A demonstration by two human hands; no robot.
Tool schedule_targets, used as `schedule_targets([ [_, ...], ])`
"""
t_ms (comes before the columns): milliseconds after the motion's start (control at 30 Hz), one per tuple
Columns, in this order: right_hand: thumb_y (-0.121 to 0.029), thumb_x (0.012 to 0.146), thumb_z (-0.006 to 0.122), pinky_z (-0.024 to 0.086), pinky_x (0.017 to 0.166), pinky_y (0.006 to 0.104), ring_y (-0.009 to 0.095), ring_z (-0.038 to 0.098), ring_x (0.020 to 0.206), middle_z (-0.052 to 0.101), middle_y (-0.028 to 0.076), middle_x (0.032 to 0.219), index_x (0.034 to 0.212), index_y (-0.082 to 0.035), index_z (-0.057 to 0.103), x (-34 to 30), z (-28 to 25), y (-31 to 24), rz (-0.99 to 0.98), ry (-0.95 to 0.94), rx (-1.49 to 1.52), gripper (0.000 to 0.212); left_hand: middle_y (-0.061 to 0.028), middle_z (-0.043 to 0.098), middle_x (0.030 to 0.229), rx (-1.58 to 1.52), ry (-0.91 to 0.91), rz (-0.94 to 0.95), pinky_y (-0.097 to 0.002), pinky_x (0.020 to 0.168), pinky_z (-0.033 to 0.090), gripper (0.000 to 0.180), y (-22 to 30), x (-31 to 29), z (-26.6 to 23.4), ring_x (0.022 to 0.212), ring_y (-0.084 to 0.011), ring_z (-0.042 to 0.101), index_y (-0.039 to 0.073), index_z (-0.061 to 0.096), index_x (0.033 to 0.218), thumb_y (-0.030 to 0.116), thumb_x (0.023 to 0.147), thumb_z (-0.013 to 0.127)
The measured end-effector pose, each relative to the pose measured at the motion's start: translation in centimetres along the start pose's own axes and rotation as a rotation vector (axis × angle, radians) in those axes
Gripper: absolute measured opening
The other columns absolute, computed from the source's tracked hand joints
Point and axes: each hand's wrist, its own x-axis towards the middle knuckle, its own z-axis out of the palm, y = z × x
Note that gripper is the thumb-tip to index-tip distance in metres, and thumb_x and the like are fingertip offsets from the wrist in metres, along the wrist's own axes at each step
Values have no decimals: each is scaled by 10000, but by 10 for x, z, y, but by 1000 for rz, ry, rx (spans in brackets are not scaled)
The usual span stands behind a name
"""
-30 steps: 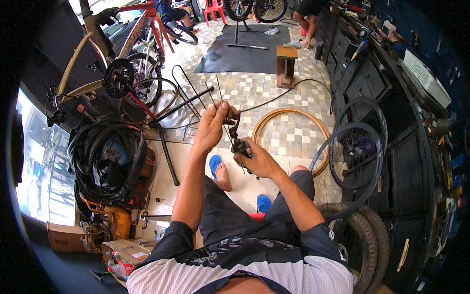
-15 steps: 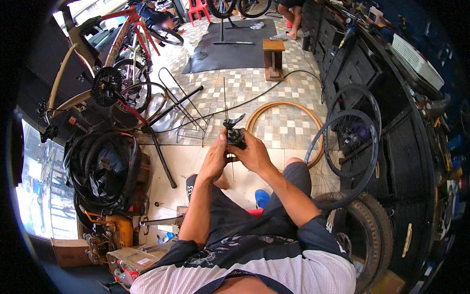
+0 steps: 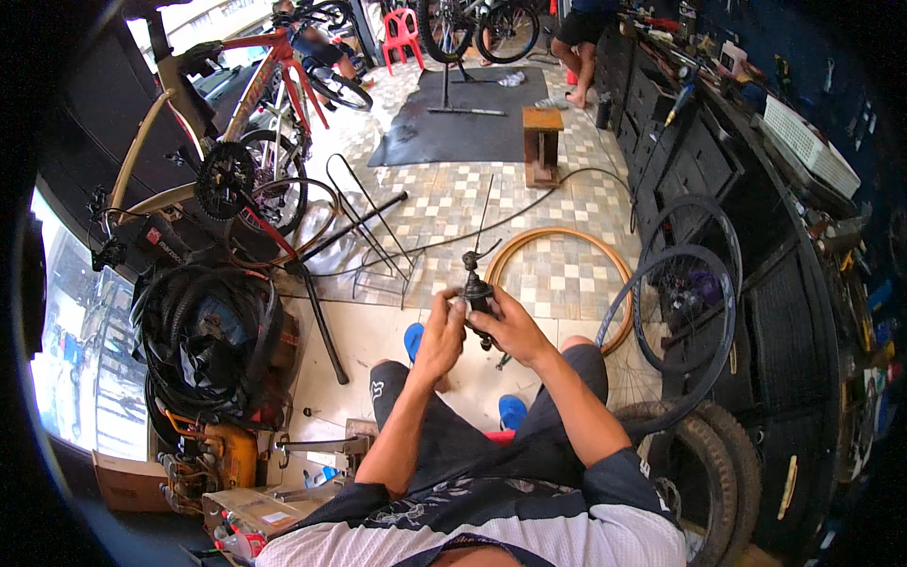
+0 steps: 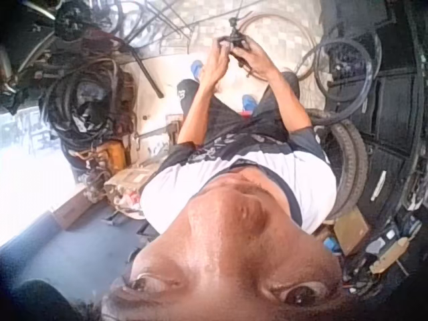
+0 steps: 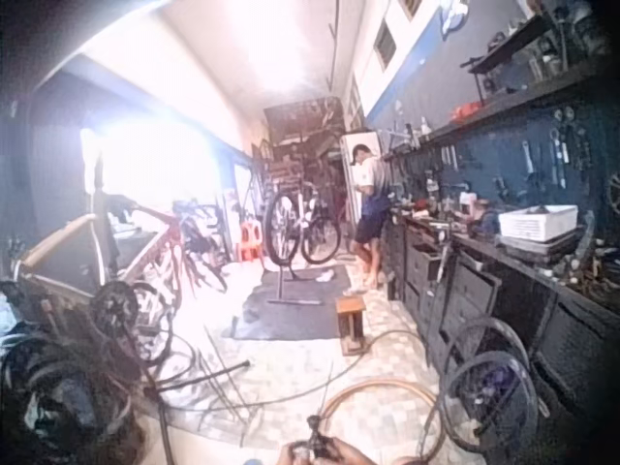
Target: The person laces a bicycle wheel by threading spokes through the hub and rim, tightening them by hand, and adjusting the wheel's alignment. The person handles the wheel, spokes, and hub while seated on the floor.
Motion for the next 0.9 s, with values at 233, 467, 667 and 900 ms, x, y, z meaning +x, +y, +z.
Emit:
schedule_targets([
  [233,-309,1063,686,256,404,211,-1,351,468,513,-72,786,1210,-75,616,1,-7,-28,-15,197,14,284,-61,613,783,8,65,96,-307,654,474,144,-16,-9,10,708,-129,561,4,550,1074,141,1090,590],
  [467,-353,1084,638,215,412,230,25,291,458,489,-72,760,1219,-103,622,-1,-51,-76,-184,506,264,285,-119,688,793,264,-8,157,-366,669,498,52,-36,-29,4,738,-203,650,-8,568,1033,38,1040,590],
  [667,-352,1047,697,335,505,234,45,444,574,630,-41,900,1194,-115,661,-42,-138,-143,-391,837,156,282,-67,606,773,141,18,122,-293,625,494,84,-90,-31,-44,679,-135,585,17,559,1028,80,1082,553],
  [900,-398,910,809,558,916,404,326,744,1068,767,217,1136,1213,6,711,-177,-225,-209,-431,1332,-1070,515,5,531,727,-6,-81,54,-245,575,387,168,-92,7,-44,639,-72,483,41,533,1013,171,1107,583],
])
